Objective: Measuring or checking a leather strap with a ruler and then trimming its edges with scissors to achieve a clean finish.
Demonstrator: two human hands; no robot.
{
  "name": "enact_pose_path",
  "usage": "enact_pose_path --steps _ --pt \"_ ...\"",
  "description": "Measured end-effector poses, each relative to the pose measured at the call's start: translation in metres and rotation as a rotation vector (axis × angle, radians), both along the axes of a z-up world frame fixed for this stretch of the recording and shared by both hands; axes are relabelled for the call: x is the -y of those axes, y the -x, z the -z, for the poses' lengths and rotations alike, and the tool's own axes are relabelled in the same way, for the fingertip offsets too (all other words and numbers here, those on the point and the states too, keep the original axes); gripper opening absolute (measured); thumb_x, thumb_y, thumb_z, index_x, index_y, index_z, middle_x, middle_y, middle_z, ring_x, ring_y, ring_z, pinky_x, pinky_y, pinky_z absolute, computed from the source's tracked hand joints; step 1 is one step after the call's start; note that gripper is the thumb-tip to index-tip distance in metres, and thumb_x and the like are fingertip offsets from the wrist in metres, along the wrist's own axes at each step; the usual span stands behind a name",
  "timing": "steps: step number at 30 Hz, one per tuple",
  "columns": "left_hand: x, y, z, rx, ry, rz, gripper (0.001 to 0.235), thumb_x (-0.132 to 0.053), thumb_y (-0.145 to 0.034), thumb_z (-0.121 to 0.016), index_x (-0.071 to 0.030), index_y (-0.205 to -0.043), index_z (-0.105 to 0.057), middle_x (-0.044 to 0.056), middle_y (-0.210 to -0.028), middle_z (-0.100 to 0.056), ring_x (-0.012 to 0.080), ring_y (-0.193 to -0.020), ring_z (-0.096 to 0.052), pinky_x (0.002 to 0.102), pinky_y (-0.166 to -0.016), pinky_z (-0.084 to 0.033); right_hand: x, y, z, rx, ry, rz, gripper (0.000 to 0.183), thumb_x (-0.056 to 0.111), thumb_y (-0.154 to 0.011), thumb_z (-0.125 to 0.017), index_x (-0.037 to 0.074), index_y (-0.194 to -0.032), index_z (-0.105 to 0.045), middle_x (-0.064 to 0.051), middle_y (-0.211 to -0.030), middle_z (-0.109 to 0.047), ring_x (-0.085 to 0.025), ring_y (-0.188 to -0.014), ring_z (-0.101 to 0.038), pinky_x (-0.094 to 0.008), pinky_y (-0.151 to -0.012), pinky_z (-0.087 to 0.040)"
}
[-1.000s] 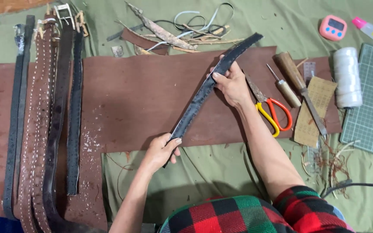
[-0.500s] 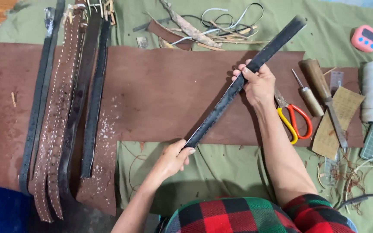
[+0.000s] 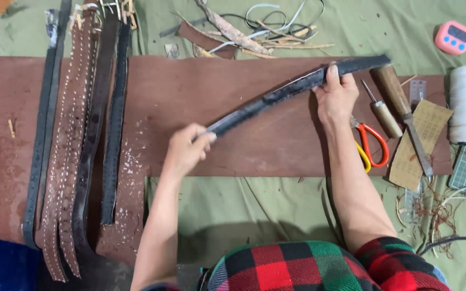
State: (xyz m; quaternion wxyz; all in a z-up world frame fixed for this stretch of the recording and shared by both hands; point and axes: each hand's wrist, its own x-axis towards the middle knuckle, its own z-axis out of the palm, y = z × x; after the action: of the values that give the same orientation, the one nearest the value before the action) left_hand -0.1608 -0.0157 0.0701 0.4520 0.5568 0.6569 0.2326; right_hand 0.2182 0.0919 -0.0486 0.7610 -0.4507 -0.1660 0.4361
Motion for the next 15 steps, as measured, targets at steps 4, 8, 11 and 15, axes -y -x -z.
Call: enact_pose_path --steps 4,8,11,15 --pt "-0.043 0.001 0.010 0.015 0.028 -0.025 0.015 -0.018 -0.086 -0.074 -0.015 -0.101 -0.078 0.005 -0.073 -0.075 0.0105 -0.052 -0.069 0.025 -0.047 -0.052 -0.004 -0.014 0.011 0.077 -0.098 0.125 0.009 0.000 -0.098 -0.072 0.003 -0.105 -0.069 -0.016 -0.087 -0.070 -0.025 -0.077 -0.074 -0.053 -0.077 -0.071" --pt "-0.052 -0.012 0.037 0.253 0.058 -0.054 0.025 -0.009 -0.084 -0.075 0.001 -0.107 -0.072 0.013 -0.079 -0.074 0.0114 -0.054 -0.067 0.019 -0.041 -0.051 0.009 -0.040 0.014 0.070 -0.080 0.169 0.005 0.010 -0.099 -0.071 0.008 -0.104 -0.069 -0.013 -0.090 -0.071 -0.024 -0.085 -0.076 -0.053 -0.084 -0.074" --pt "-0.068 -0.028 0.054 0.310 0.042 -0.061 0.024 -0.008 -0.087 -0.074 0.001 -0.108 -0.072 0.015 -0.082 -0.075 0.0133 -0.056 -0.071 0.020 -0.041 -0.054 0.011 -0.041 -0.013 -0.283 -0.100 0.016 0.017 0.020 -0.096 -0.074 0.004 -0.101 -0.069 -0.018 -0.100 -0.073 -0.031 -0.100 -0.077 -0.052 -0.096 -0.071" --pt "-0.068 -0.044 0.065 0.513 0.098 -0.053 0.024 -0.007 -0.091 -0.071 0.002 -0.113 -0.071 0.018 -0.086 -0.073 0.0170 -0.058 -0.072 0.019 -0.041 -0.054 0.031 0.010 -0.024 -0.412 0.031 -0.386 0.027 0.032 -0.096 -0.072 0.006 -0.105 -0.069 -0.017 -0.112 -0.072 -0.032 -0.105 -0.076 -0.044 -0.081 -0.069"
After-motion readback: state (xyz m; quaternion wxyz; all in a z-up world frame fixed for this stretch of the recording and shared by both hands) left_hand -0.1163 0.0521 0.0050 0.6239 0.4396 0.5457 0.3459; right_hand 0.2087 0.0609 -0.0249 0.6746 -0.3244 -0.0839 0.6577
